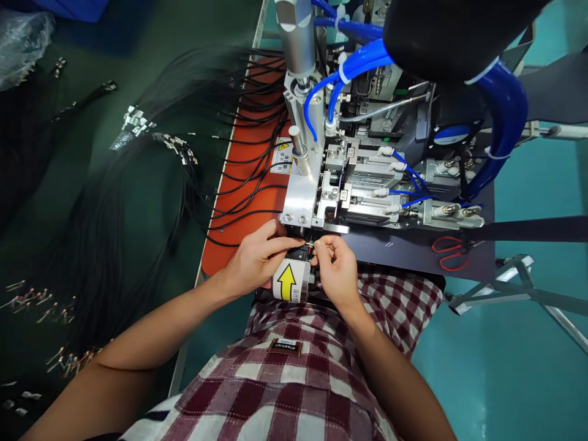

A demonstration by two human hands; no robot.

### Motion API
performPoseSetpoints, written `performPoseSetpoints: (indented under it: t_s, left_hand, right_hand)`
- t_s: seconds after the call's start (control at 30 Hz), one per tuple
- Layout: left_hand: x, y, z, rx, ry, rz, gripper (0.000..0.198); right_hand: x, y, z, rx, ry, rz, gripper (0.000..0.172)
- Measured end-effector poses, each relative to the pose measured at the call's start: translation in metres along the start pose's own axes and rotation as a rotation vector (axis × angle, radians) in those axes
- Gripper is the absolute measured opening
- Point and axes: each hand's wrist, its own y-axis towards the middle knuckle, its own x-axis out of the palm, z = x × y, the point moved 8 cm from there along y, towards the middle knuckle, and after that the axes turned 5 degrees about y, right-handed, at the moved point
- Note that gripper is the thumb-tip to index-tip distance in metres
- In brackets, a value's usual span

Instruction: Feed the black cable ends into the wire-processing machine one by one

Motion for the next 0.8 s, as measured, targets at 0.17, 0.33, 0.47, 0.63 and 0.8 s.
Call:
performPoseSetpoints:
  t_s: [0.17,0.33,0.47,0.63,0.8]
  left_hand:
    - [-0.0001,0.0005,0.002,0.013,0.047,0.001,0.029]
    - [-0.0011,0.0007,0.0055,0.032,0.118,-0.003,0.03]
    - [-0.001,0.0006,0.0057,0.03,0.12,-0.009,0.029]
    - [-0.0006,0.0002,0.0031,0.011,0.088,-0.003,0.028]
    - [-0.0003,-0.0001,0.0024,0.013,0.074,-0.003,0.028]
  right_hand:
    - [0.0003,-0.0024,0.0009,-0.004,-0.014,0.013,0.016]
    - [-0.002,-0.0049,-0.0024,-0.088,-0.112,0.066,0.015]
    - [0.0018,-0.0025,0.0037,0.001,0.007,0.015,0.016]
    - [0.003,-0.0018,0.0052,0.055,0.082,0.0,0.016]
    - [0.0003,-0.004,0.0015,-0.058,0.039,0.044,0.011]
